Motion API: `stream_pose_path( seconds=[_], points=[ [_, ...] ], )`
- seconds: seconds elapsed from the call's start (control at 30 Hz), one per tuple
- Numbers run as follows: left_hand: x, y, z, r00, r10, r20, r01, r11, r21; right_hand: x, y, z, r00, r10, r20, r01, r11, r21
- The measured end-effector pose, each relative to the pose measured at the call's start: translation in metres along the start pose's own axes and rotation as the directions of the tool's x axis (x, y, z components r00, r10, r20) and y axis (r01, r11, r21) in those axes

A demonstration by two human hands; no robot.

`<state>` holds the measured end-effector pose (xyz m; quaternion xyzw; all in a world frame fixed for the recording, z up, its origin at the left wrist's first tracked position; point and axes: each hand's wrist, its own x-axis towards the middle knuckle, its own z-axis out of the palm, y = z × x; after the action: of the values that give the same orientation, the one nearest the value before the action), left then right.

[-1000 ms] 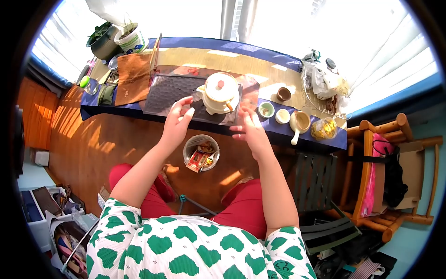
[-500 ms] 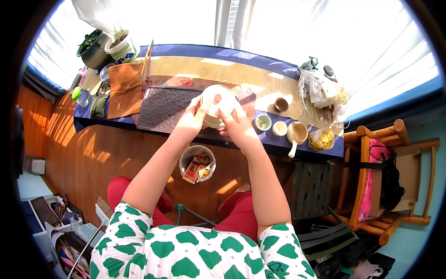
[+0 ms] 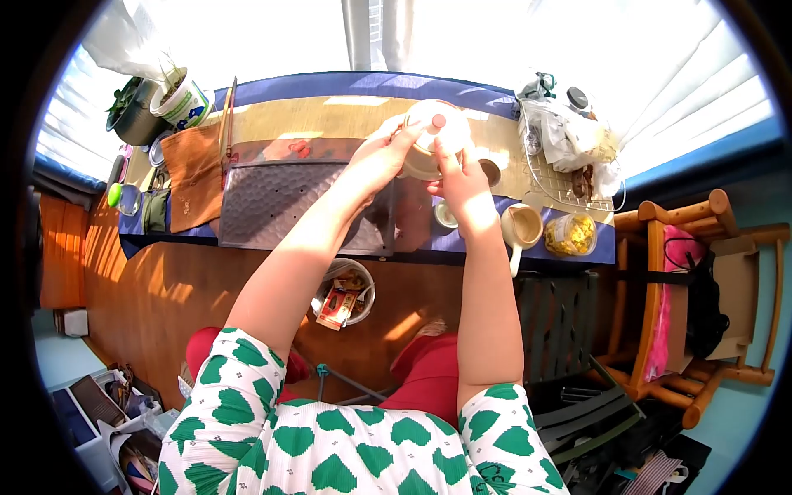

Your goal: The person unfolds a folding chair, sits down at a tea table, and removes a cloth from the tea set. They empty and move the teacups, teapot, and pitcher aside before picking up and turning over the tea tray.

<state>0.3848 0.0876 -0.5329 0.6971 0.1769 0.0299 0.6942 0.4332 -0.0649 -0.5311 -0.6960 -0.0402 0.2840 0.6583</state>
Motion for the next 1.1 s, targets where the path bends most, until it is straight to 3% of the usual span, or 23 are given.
stream_pose_path(
  seconds=[0.07, 0.17, 0.27, 0.47, 0.5, 0.6, 0.63, 0.67, 0.77, 0.87, 1.1],
  points=[
    [0.004, 0.006, 0.007, 0.995, 0.005, 0.104, -0.003, 1.000, -0.024, 0.007, 0.010, -0.010, 0.999, 0.012, -0.036, -0.012, 1.000, -0.015],
    [0.006, 0.007, 0.014, 0.991, -0.071, 0.109, 0.070, 0.997, 0.014, 0.015, 0.023, -0.017, 0.998, 0.026, -0.050, -0.028, 0.999, -0.040],
    [0.014, -0.013, 0.019, 0.994, -0.039, 0.104, 0.041, 0.999, -0.022, 0.020, 0.029, -0.023, 0.997, 0.065, -0.050, -0.067, 0.996, -0.053],
    [0.024, -0.037, 0.022, 0.996, 0.082, -0.021, -0.076, 0.975, 0.209, 0.024, 0.035, -0.023, 0.997, 0.070, -0.026, -0.072, 0.996, -0.051],
    [0.024, -0.038, 0.020, 0.997, 0.056, -0.046, -0.040, 0.954, 0.297, 0.022, 0.032, -0.023, 0.998, 0.066, 0.005, -0.066, 0.995, -0.074],
    [0.016, -0.044, 0.005, 0.998, -0.032, -0.046, 0.045, 0.944, 0.327, 0.002, 0.021, -0.020, 0.997, 0.037, -0.066, -0.047, 0.986, -0.158],
    [0.001, -0.035, -0.001, 0.996, -0.015, -0.084, 0.040, 0.951, 0.308, -0.006, 0.016, -0.022, 0.997, 0.040, -0.058, -0.050, 0.982, -0.181],
    [-0.017, -0.028, -0.009, 0.992, 0.000, -0.124, 0.036, 0.957, 0.289, -0.020, 0.011, -0.023, 0.992, -0.069, -0.110, 0.045, 0.977, -0.208],
    [-0.073, -0.016, -0.048, 0.983, 0.022, -0.185, 0.016, 0.979, 0.201, -0.045, -0.003, -0.020, 0.961, -0.198, -0.193, 0.149, 0.960, -0.238],
    [-0.129, -0.040, -0.090, 0.959, -0.004, -0.283, 0.063, 0.978, 0.197, -0.061, 0.019, -0.010, 0.971, -0.228, -0.072, 0.211, 0.959, -0.190],
    [-0.227, -0.120, -0.139, 0.947, -0.203, -0.251, 0.224, 0.973, 0.060, -0.091, 0.094, 0.030, 0.998, -0.068, 0.006, 0.068, 0.975, -0.212]
  ],
)
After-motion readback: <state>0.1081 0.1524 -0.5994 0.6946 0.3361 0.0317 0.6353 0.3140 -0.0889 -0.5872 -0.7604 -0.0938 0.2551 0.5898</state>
